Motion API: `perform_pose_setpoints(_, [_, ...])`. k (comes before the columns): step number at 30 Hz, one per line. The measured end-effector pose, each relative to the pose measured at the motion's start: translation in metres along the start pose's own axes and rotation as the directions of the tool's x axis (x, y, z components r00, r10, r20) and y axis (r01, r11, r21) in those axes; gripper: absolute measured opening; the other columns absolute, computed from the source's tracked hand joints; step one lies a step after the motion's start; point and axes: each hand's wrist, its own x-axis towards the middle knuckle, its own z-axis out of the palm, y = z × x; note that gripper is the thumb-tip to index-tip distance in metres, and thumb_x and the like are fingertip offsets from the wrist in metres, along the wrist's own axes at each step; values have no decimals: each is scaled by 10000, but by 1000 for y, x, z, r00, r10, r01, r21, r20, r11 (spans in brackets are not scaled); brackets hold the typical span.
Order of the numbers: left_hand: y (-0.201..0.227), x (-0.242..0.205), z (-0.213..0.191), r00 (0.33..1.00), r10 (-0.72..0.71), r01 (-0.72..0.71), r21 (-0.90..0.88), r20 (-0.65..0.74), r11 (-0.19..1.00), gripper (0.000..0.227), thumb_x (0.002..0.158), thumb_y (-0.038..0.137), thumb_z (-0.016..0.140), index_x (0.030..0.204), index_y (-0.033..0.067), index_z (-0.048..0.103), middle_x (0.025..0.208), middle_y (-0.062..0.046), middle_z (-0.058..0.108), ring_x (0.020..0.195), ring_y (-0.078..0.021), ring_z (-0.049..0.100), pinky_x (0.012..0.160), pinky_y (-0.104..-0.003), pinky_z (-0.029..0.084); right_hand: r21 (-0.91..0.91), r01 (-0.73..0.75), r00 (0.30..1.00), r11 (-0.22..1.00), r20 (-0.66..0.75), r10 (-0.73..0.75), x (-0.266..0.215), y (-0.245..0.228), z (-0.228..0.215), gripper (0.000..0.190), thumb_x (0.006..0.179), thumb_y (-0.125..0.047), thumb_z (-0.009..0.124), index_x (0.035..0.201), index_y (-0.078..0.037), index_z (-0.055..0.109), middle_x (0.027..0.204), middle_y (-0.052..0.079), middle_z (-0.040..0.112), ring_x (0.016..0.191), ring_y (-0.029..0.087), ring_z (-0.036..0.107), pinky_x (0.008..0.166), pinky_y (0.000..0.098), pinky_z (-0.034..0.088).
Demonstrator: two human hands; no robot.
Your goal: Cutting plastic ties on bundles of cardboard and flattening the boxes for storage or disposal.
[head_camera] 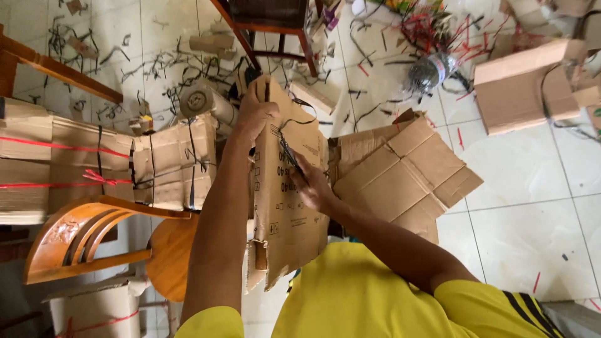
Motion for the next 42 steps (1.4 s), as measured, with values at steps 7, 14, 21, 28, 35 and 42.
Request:
perform_pose_setpoints(7, [37,-22,2,998,-27,35,-148,52,988,529,555,39,713,1042,193,574,839,-5,484,767,-185,497,689,-386,390,21,-111,986,994,-123,113,44,-37,-16,334,1016,-235,473,1321,-100,447,1075,181,571,964,347,598,847,482,483])
perform_pose_setpoints(14, [22,-27,1,998,30,-8,-378,52,926,525,625,-43,711,1088,172,588,858,33,504,792,-105,510,693,-288,424,-180,-228,972,957,-96,214,95,-31,-19,689,1033,-550,423,1519,-64,456,1216,314,614,1119,526,628,895,593,479])
perform_pose_setpoints(21, [25,-15,0,981,-192,193,-15,7,981,480,622,122,729,1055,176,529,927,-45,468,873,-249,518,754,-430,446,-163,-164,982,973,-120,145,88,-18,-11,610,1101,-494,376,1554,-87,419,1257,285,605,1197,522,588,1001,568,473])
perform_pose_setpoints(28, [52,-21,8,930,-350,344,-69,-116,936,585,872,604,626,1225,178,435,1215,-109,412,1141,-291,423,951,-473,364,-353,52,973,934,-194,-127,115,-3,-2,424,1139,-295,294,1378,-29,523,1088,274,563,1001,502,572,867,538,483])
perform_pose_setpoints(35, [18,5,4,907,-420,412,-176,-7,894,708,996,549,517,1448,6,476,1388,-176,590,1368,-209,524,1103,-236,425,-278,-91,990,956,-132,56,122,-22,-16,426,1077,-178,394,1485,-128,507,1277,286,667,1170,517,632,965,595,526])
perform_pose_setpoints(42, [-111,73,-23,992,-109,56,581,57,812,630,1024,429,577,1368,-94,509,1289,-311,604,1180,-443,597,987,-500,502,-245,-77,992,966,-119,49,118,-33,-23,436,1060,-161,441,1490,-171,510,1185,321,692,1087,591,622,919,658,516])
